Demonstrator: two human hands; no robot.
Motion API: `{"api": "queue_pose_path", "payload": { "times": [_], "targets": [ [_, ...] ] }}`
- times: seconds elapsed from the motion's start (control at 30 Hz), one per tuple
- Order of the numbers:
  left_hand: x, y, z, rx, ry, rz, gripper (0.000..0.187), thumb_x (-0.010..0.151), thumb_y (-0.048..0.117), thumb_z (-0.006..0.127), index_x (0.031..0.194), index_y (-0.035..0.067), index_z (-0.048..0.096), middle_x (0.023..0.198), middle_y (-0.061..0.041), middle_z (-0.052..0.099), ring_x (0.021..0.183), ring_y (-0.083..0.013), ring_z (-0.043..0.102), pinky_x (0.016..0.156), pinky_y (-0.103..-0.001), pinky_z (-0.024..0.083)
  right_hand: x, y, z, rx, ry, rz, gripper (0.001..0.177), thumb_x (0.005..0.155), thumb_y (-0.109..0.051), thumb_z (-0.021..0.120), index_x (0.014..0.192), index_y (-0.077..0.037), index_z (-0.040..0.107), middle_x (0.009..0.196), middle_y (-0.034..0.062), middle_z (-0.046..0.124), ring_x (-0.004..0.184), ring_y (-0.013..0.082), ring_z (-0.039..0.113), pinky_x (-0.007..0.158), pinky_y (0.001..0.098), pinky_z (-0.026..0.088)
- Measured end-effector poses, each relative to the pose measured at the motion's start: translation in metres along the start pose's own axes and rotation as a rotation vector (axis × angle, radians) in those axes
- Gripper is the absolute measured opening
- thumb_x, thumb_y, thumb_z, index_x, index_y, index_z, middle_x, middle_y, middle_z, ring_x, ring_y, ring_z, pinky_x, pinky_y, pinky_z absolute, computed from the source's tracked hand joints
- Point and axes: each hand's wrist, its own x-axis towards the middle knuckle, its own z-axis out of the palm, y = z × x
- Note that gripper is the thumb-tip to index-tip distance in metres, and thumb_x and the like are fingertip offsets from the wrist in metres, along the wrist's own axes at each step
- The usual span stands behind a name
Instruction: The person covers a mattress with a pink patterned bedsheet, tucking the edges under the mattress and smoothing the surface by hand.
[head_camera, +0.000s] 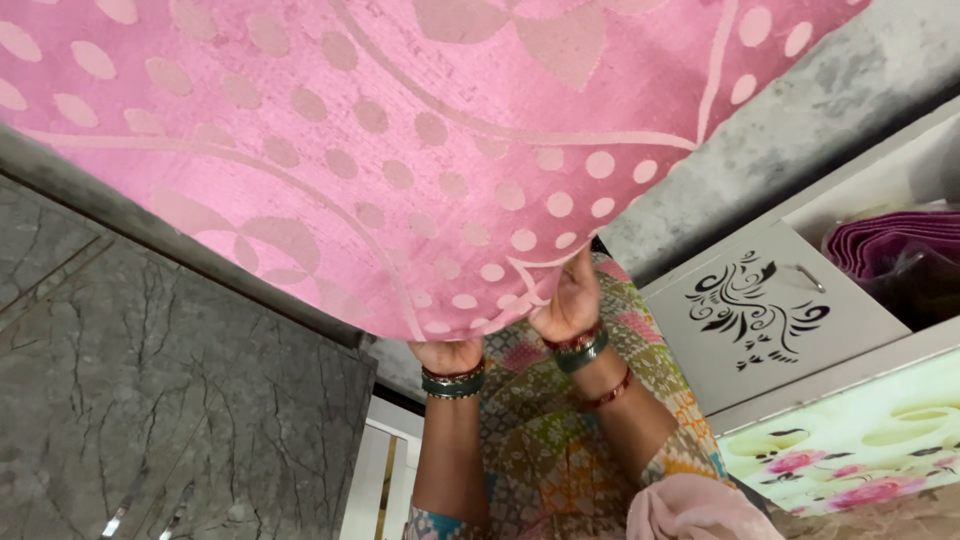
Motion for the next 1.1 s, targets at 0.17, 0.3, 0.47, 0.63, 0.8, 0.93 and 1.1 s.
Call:
{"api": "queue_pose_path", "payload": {
  "times": [0.17, 0.3, 0.47, 0.63, 0.8, 0.93, 1.1],
  "targets": [
    [0.002, -0.005, 0.002, 0.146, 0.031, 0.174, 0.060, 0.105, 0.032, 0.051, 0.156, 0.001, 0.040, 0.156, -0.023, 0.047, 0.142, -0.0406, 0.050, 0.115, -0.060, 0.044, -0.005, -0.007, 0.018, -0.293, 0.185, 0.089, 0.075, 0.101, -0.053, 0.057, 0.157, -0.005, 0.041, 0.156, 0.0175, 0.052, 0.141, 0.0357, 0.053, 0.115, 0.0585, 0.044],
    [0.010, -0.009, -0.009, 0.187, -0.025, 0.229, 0.061, 0.103, 0.032, 0.050, 0.154, 0.001, 0.044, 0.154, -0.020, 0.053, 0.142, -0.0371, 0.052, 0.120, -0.061, 0.040, -0.010, -0.028, 0.027, -0.302, 0.026, 0.028, 0.079, 0.098, -0.056, 0.063, 0.157, -0.009, 0.041, 0.152, 0.0187, 0.054, 0.139, 0.0379, 0.053, 0.117, 0.0605, 0.042],
    [-0.003, -0.006, -0.042, -0.040, -0.128, -0.014, 0.055, 0.104, 0.027, 0.053, 0.151, -0.001, 0.048, 0.149, -0.023, 0.056, 0.136, -0.0389, 0.056, 0.112, -0.059, 0.047, -0.052, -0.073, 0.017, -0.536, 0.212, -0.123, 0.057, 0.101, -0.038, 0.065, 0.149, -0.012, 0.049, 0.134, 0.0127, 0.062, 0.113, 0.0257, 0.057, 0.100, 0.0469, 0.045],
    [-0.033, -0.026, -0.087, 0.062, 0.121, 0.020, 0.029, 0.107, 0.014, 0.062, 0.131, -0.002, 0.061, 0.131, -0.021, 0.067, 0.123, -0.0318, 0.066, 0.110, -0.048, 0.055, -0.097, -0.090, 0.014, -0.552, -0.017, 0.071, 0.037, 0.105, -0.017, 0.065, 0.139, -0.006, 0.055, 0.103, 0.0116, 0.072, 0.059, 0.0117, 0.055, 0.053, 0.0241, 0.047],
    [-0.038, -0.022, -0.094, 0.744, 0.525, 0.317, 0.025, 0.095, 0.000, 0.066, 0.118, 0.008, 0.063, 0.114, -0.012, 0.073, 0.100, -0.0238, 0.072, 0.089, -0.041, 0.061, -0.084, -0.095, -0.008, -0.868, -0.102, 0.322, 0.029, 0.101, -0.022, 0.065, 0.124, -0.005, 0.055, 0.088, 0.0096, 0.069, 0.035, 0.0051, 0.045, 0.030, 0.0215, 0.034],
    [-0.047, -0.005, -0.130, 0.523, 0.229, 0.260, 0.014, 0.109, 0.007, 0.066, 0.117, -0.005, 0.066, 0.113, -0.020, 0.073, 0.098, -0.0269, 0.073, 0.089, -0.041, 0.060, -0.113, -0.091, -0.021, -0.748, 0.016, 0.358, 0.040, 0.119, -0.035, 0.057, 0.121, 0.004, 0.062, 0.069, 0.0012, 0.065, 0.043, 0.0078, 0.045, 0.044, 0.0225, 0.030],
    [-0.030, -0.013, -0.103, 0.344, 0.159, 0.024, 0.033, 0.104, 0.021, 0.061, 0.129, -0.001, 0.061, 0.123, -0.019, 0.071, 0.106, -0.0320, 0.072, 0.093, -0.050, 0.060, -0.127, -0.074, 0.017, -1.033, 0.205, 0.271, 0.044, 0.089, -0.044, 0.060, 0.122, -0.016, 0.059, 0.072, 0.0079, 0.066, 0.042, 0.0169, 0.051, 0.035, 0.0315, 0.039]
  ]
}}
